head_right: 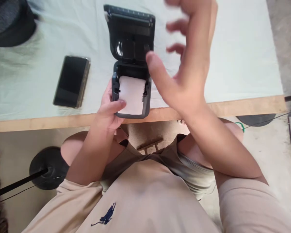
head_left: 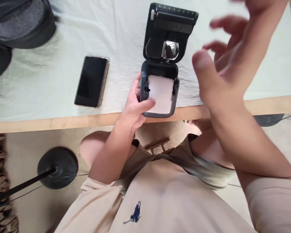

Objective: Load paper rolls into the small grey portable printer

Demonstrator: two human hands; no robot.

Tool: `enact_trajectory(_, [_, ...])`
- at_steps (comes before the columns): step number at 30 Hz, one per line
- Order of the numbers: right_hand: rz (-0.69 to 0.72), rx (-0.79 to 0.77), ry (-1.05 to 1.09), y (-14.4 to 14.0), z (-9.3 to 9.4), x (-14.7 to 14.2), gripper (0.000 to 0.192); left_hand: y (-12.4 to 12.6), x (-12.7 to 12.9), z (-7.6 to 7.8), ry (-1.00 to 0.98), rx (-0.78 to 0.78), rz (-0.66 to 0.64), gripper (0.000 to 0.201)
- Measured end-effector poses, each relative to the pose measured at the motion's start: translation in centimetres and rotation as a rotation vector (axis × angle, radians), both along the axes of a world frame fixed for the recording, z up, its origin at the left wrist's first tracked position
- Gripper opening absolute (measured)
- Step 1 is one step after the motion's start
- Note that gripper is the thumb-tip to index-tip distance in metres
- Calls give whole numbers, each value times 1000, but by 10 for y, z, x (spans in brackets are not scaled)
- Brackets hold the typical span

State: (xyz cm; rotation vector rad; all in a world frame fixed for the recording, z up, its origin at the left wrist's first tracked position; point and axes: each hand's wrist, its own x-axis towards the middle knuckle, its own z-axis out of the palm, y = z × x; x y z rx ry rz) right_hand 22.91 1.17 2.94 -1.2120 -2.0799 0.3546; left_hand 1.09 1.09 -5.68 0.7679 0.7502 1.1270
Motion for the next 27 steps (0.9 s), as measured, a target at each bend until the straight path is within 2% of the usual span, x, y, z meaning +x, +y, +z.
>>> enact_trajectory(4, [-39, -3, 127, 4, -5, -9, 32, 0, -2, -1, 67, -5, 7, 77])
enact_trajectory(9, [39, 94, 192, 7, -24, -23, 22, -4, -3, 2, 60, 9, -29, 85])
enact_trajectory(12, [70, 24, 159, 3, -27, -27, 24, -7, 0, 12, -58, -22, -29, 61])
enact_trajectory(15, [43, -49, 89, -2, -23, -29, 21, -9, 5, 23, -124, -126, -3, 36])
enact_trajectory(18, [35, -78, 54, -3, -21, -29, 19, -8, 8, 28, -118, -190, 6, 31])
enact_trajectory(23, [46, -70, 64, 0, -27, -30, 10, -4, 10, 27, -104, -223, 83, 27])
enact_trajectory(27, [51, -31, 99, -3, -25, -28, 17, 0, 12, 27, -44, -213, 183, 22])
